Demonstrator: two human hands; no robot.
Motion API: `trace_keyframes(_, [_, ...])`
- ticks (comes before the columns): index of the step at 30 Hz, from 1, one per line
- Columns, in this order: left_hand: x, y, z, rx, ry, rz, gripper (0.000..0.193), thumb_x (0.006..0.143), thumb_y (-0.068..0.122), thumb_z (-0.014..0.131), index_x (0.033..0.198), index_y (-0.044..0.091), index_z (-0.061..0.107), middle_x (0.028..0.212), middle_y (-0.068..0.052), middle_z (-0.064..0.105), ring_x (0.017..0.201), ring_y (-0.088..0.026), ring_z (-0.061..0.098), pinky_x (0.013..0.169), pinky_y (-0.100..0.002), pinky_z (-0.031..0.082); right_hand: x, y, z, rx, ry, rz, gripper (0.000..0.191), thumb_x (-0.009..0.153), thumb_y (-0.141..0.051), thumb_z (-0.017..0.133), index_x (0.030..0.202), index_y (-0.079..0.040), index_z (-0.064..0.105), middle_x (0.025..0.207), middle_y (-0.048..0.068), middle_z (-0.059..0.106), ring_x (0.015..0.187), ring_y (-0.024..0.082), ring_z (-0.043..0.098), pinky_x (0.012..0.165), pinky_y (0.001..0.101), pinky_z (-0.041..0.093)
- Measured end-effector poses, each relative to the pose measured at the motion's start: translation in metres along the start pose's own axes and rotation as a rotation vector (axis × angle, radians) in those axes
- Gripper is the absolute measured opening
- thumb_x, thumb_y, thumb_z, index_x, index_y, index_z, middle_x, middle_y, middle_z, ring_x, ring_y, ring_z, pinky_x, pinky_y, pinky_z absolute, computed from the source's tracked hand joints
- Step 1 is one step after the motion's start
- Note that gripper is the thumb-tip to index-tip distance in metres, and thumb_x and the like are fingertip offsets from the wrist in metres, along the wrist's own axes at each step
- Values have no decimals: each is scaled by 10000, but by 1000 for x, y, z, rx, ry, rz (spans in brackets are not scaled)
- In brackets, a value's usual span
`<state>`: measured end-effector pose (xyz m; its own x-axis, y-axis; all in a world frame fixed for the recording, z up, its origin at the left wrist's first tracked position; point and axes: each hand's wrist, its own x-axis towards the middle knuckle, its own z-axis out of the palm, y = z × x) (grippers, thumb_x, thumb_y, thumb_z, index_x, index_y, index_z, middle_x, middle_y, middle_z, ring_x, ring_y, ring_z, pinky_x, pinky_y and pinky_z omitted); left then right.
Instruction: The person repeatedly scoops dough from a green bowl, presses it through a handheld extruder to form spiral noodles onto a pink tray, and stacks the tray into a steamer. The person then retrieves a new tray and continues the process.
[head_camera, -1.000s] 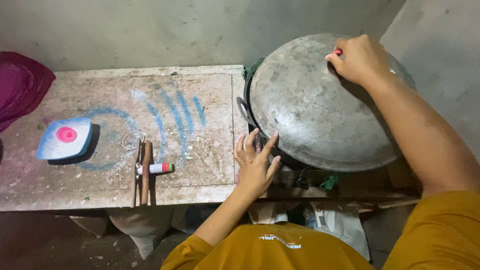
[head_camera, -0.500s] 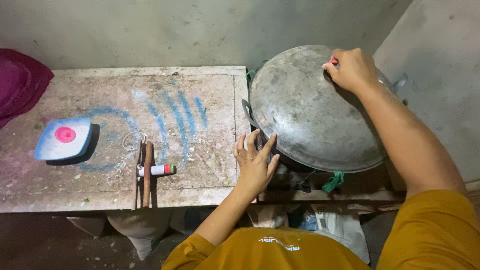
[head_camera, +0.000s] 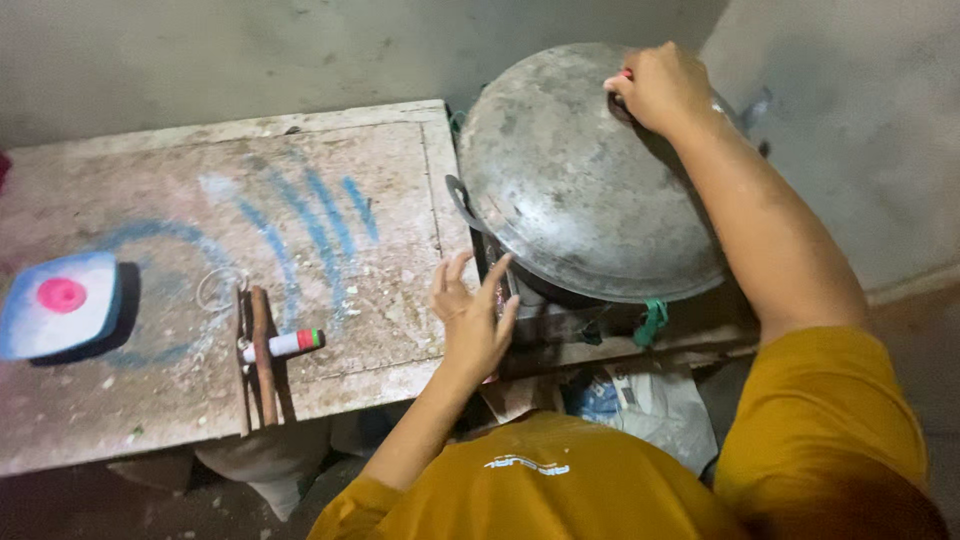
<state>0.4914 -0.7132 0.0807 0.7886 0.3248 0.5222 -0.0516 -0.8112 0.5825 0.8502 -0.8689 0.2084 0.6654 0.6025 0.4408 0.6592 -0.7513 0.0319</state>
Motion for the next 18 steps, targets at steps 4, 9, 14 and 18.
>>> trace_keyframes(4, [-22,-27,-16,6,-5,-43,513,881,249,741,1381,224,631,1523,-239,372,1438,-459,234,1187,-592,155,3,1,-6,35,-60,47,333,948,-413,792,951,-80,782,868,193,723,801,421,683,713,511,535])
trace_keyframes(9, [-50,-67,-43,63,-92,-121,479,881,238,737,1341,156,635,1507,-266,360,1447,-472,187,1153,-634,108,-7,3,-6,19,-19,39,313,948,-402,790,941,-89,790,864,163,733,803,391,688,721,500,535])
trace_keyframes(14, [-78,-101,-65,87,-114,-185,479,859,211,713,1326,151,623,1534,-284,326,1449,-467,185,1142,-628,137,-12,10,0,-53,33,37,339,965,-412,794,914,-78,774,837,147,734,797,383,683,689,506,522])
trace_keyframes(18, [-93,-122,-71,84,-152,-195,511,855,201,701,1355,148,608,1540,-296,307,1442,-474,194,1142,-624,159,-20,11,8,23,85,95,315,1003,-370,810,967,-60,765,879,155,732,793,360,689,733,491,523])
